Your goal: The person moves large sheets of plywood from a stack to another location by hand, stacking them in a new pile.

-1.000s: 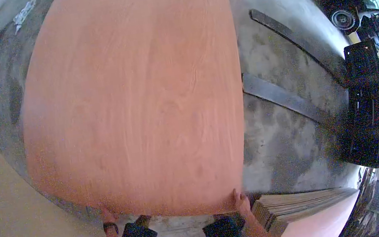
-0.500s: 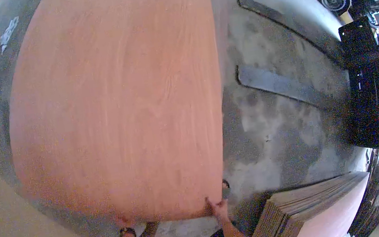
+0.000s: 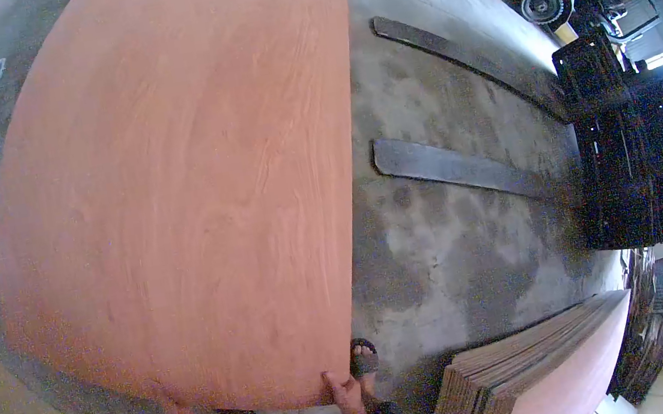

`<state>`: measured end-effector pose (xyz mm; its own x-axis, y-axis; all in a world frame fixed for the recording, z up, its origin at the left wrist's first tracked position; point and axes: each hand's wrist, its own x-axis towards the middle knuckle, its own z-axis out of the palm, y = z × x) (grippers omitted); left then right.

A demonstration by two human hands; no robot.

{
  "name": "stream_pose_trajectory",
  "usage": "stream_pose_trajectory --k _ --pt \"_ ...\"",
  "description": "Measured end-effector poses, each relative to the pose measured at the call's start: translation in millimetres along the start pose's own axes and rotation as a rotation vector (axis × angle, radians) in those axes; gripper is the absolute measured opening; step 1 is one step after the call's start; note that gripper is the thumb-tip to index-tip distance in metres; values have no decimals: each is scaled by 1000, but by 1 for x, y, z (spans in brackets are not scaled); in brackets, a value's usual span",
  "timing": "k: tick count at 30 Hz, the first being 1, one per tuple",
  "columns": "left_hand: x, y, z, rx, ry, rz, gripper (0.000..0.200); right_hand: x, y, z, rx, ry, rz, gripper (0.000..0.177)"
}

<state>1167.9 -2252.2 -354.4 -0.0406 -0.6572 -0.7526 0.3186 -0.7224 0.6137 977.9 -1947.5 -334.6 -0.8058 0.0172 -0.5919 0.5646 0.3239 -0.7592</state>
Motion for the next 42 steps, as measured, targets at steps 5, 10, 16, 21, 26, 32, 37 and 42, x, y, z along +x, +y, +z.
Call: stream_pose_trajectory --k 5,10,16,21,26,32,37,42 --pt "71 -17 -74 -23 -154 -102 66 3 13 11 -191 52 62 41" --pt "60 -6 -46 -29 -173 -64 75 -3 8 14 -261 41 111 44" --pt "60 6 -52 223 32 54 81 -12 1 29 -211 87 74 45" --pt "30 35 -21 257 -68 -189 69 -19 -41 14 -171 -68 89 54" --pt "-38 67 -1 699 -113 -285 61 -64 24 -61 -676 -403 42 31" --pt "-197 29 90 1121 -114 -404 52 -130 -95 -217 -333 -369 80 34" --pt "-296 -36 213 1329 -345 -397 47 -127 -144 -379 -124 -152 290 33" --pt "-398 -73 380 1437 -839 -101 48 -99 -97 -482 300 323 312 27"
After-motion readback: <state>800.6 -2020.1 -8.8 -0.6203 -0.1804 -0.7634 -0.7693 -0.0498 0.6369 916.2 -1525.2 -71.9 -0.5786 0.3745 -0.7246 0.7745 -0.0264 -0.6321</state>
